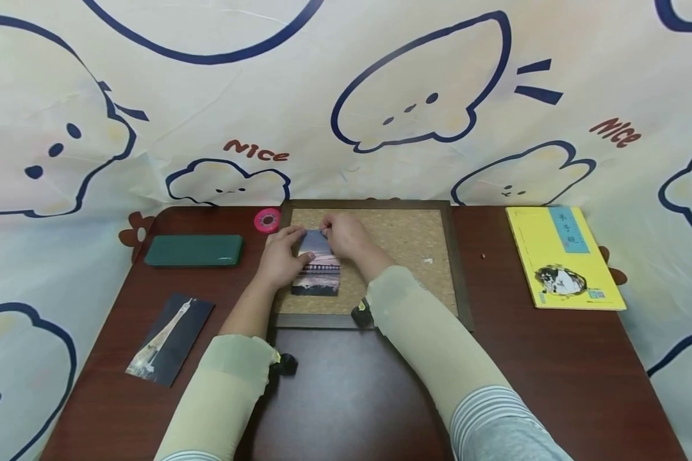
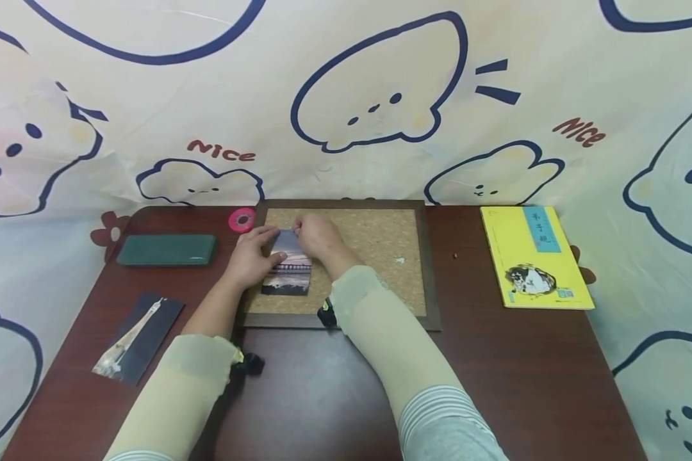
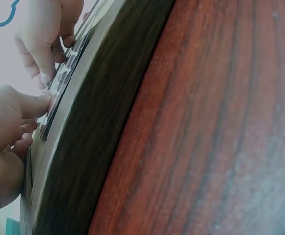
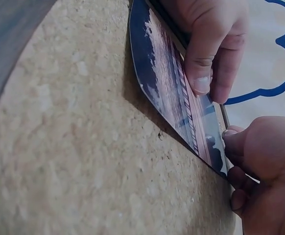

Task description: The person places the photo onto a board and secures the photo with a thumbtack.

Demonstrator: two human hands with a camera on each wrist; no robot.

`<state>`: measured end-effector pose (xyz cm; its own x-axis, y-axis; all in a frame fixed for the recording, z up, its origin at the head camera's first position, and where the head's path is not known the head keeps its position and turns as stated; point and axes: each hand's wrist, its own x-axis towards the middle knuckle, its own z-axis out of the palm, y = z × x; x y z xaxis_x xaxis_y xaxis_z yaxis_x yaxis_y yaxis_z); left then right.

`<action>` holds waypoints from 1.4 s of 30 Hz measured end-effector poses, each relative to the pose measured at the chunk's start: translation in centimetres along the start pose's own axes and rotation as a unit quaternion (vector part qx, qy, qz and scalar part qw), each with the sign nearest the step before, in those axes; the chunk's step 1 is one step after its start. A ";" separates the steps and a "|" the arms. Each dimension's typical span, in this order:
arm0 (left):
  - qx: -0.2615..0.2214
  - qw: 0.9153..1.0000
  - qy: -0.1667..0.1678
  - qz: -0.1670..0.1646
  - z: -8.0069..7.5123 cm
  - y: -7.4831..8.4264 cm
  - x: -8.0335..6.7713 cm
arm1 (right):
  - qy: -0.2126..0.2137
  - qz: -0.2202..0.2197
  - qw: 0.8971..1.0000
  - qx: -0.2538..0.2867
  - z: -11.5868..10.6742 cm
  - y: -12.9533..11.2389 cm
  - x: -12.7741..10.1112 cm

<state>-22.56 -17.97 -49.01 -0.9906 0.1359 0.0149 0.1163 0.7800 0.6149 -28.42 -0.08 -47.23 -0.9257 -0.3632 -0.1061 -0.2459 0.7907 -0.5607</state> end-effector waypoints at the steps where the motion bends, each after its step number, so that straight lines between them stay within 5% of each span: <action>1: -0.001 1.000 0.000 0.000 0.0 0.0 0.0 | -0.002 -0.003 1.000 -0.002 0.0 0.0 0.0; 24: 0.001 1.000 -0.002 -0.001 0.2 0.5 0.0 | -0.054 0.021 0.998 -0.012 -0.7 0.3 0.9; 42: 0.010 1.000 0.003 -0.001 0.1 0.0 0.1 | -0.003 0.031 1.000 -0.005 0.0 -0.1 1.3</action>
<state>-22.63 -17.87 -49.10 -0.9912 0.1314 0.0189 0.1164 0.7919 0.5994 -29.57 -0.64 -47.28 -0.9376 -0.3162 -0.1448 -0.1915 0.8170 -0.5439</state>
